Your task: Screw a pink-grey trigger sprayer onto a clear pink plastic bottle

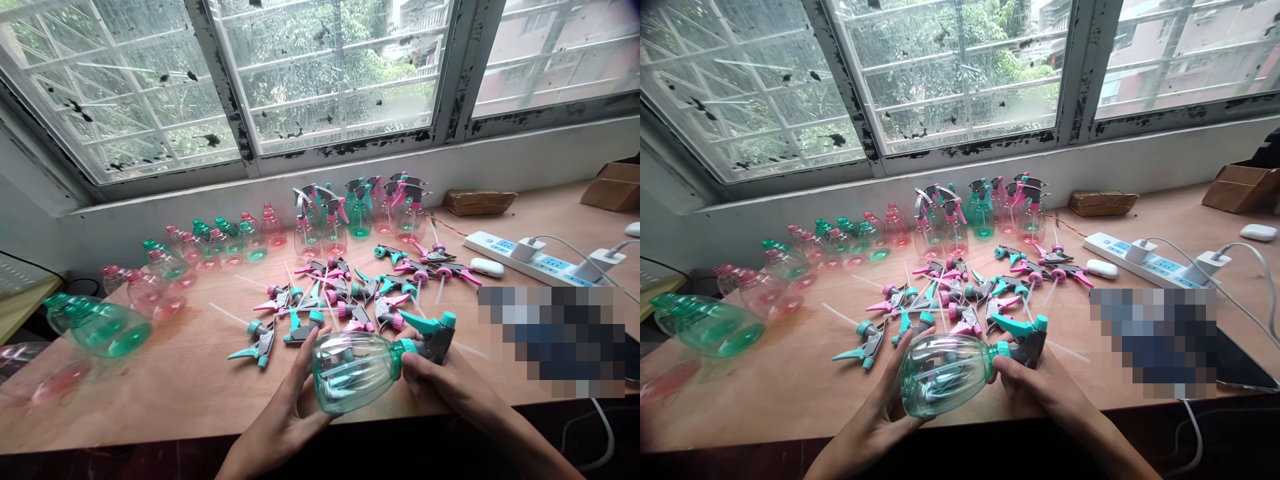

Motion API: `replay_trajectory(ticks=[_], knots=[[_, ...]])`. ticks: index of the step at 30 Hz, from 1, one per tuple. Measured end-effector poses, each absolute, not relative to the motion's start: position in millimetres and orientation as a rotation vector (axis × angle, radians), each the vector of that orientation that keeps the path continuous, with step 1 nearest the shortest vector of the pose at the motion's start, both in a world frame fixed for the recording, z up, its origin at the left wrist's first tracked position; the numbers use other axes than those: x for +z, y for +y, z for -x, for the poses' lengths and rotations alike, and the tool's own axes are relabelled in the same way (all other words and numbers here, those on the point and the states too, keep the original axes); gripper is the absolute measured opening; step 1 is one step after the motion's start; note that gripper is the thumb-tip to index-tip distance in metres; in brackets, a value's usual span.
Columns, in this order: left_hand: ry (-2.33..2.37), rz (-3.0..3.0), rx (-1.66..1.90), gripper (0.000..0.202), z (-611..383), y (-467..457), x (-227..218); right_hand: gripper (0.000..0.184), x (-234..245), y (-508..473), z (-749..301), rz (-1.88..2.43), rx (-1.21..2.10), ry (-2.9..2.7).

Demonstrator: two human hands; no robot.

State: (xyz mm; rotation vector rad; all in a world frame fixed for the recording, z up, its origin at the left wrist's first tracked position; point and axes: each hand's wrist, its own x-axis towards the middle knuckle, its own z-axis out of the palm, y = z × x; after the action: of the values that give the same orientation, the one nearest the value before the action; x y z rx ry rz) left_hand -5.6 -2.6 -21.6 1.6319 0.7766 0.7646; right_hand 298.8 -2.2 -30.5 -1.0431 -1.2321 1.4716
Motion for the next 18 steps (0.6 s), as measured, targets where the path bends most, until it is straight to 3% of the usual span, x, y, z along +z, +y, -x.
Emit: replay_trajectory(ticks=[8,12,16,18], knots=[[0.829,-1.712,0.764,0.112,10.5,-1.6,-14.6,0.043,-27.3,-1.5,-298.9,1.065,1.466,-1.248],[0.813,-1.740,0.762,0.104,10.7,-1.7,-12.1,0.043,-28.1,-1.4,-298.7,1.073,1.451,-1.261],[0.780,-1.777,0.795,0.083,7.9,-3.2,-17.6,0.042,-27.6,-2.4,-298.8,1.070,1.454,-1.261],[0.796,-1.768,0.795,0.084,7.2,-4.0,-19.6,0.041,-26.9,-3.3,-298.6,1.088,1.452,-1.233]])
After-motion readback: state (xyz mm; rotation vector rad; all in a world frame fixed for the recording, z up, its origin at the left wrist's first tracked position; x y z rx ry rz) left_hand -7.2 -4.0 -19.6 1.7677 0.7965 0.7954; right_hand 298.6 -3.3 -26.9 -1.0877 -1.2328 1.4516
